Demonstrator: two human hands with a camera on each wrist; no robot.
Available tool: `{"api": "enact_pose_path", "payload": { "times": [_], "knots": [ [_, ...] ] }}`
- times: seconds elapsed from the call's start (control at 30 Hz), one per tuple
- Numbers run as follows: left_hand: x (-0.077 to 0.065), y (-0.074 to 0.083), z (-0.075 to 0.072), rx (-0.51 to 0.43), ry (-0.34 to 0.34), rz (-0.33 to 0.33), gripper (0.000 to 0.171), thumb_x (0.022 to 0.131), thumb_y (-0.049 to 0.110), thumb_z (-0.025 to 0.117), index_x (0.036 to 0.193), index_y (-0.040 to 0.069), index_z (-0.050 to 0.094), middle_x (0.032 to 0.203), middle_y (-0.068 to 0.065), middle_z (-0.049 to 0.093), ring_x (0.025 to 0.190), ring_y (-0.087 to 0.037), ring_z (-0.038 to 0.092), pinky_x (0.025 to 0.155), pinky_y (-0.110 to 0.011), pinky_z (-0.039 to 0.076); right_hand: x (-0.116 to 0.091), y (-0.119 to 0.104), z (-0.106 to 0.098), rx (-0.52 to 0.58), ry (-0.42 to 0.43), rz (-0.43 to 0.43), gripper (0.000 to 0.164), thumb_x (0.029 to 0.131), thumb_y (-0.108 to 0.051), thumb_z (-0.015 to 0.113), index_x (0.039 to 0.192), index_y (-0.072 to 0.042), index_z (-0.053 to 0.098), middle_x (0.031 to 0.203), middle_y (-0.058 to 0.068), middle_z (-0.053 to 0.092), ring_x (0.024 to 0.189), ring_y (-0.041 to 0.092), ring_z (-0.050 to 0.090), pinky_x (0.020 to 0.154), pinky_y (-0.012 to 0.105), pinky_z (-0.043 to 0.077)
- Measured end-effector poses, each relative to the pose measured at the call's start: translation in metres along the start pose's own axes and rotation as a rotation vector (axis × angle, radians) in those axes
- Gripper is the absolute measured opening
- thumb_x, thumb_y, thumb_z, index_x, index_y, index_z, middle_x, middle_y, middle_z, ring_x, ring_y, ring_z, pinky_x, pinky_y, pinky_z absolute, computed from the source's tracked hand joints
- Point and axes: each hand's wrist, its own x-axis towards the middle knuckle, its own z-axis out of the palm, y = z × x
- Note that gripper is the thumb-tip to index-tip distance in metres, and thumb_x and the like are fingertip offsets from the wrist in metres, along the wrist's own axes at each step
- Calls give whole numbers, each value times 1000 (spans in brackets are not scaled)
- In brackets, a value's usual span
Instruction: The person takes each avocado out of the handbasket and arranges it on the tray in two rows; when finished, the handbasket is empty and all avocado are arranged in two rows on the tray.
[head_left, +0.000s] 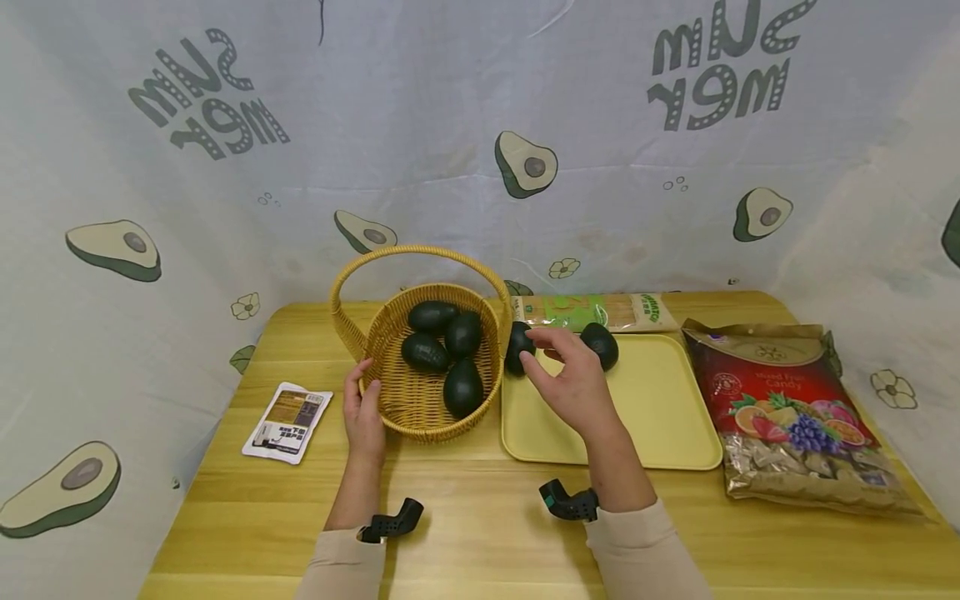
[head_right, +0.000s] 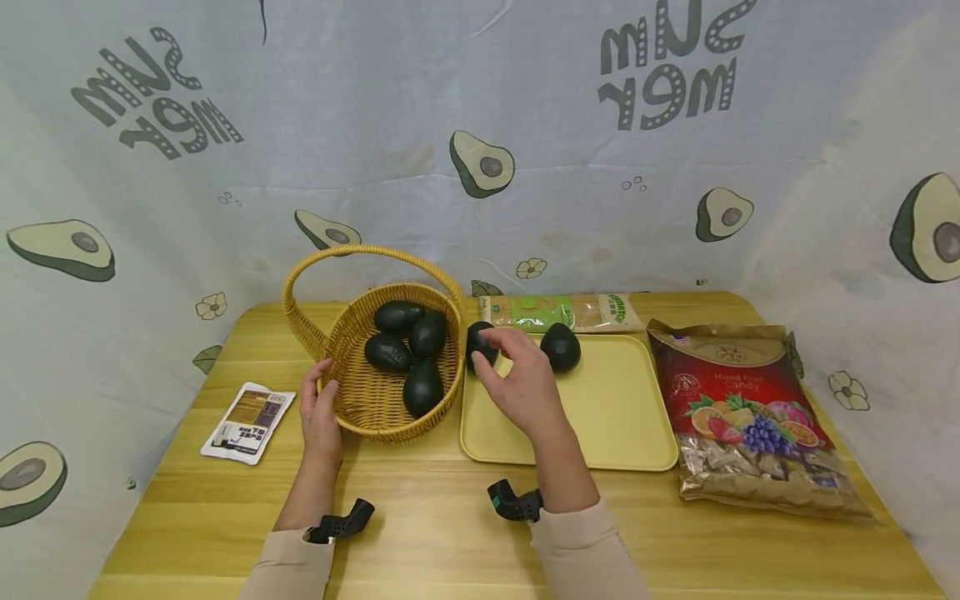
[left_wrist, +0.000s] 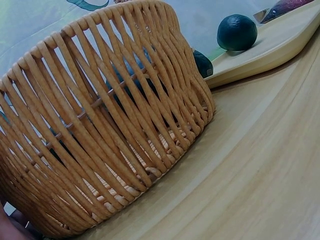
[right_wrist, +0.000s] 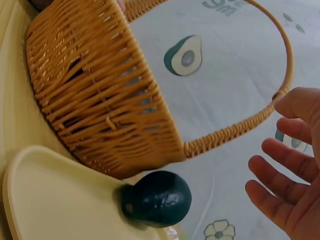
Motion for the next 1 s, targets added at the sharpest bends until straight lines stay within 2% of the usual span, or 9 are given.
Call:
{"api": "enact_pose_path", "payload": {
  "times": [0.3, 0.53, 0.83, 0.9, 1.0],
  "knots": [
    [1, -3, -1, -3, -7, 4, 37, 106, 7, 40, 141, -1, 46, 157, -11, 37, 150, -21, 28, 106, -13, 33, -3, -13, 11, 29, -13, -87, 30, 93, -12, 74, 122, -6, 69, 120, 13, 70, 112, 29, 68, 97, 49, 56],
    [2, -4, -3, 3, -12, -3, 37, 106, 9, 40, 142, 0, 46, 158, -11, 36, 150, -23, 29, 106, -15, 33, -4, -16, 26, 18, -72, -117, 28, 92, -12, 76, 119, -8, 71, 116, 13, 71, 107, 29, 69, 91, 48, 57],
    [2, -6, -4, 13, -12, -3, 37, 106, 10, 40, 142, 0, 46, 158, -11, 36, 151, -24, 27, 106, -15, 32, -6, -19, 35, -4, -121, -125, 27, 93, -17, 75, 119, -11, 72, 114, 8, 71, 103, 30, 66, 88, 50, 56],
    [2, -6, -3, 12, -14, -1, 37, 106, 10, 41, 141, 0, 46, 158, -11, 36, 152, -24, 26, 110, -19, 31, -6, -19, 36, -5, -131, -116, 27, 93, -18, 74, 119, -12, 72, 115, 8, 71, 104, 30, 66, 89, 50, 56],
    [2, -5, -3, 9, -15, -1, 36, 106, 10, 41, 141, 2, 48, 160, -11, 35, 154, -23, 23, 119, -31, 25, -6, -18, 36, -5, -149, -96, 28, 94, -19, 74, 120, -11, 72, 117, 10, 71, 105, 31, 66, 90, 52, 56]
  ]
}}
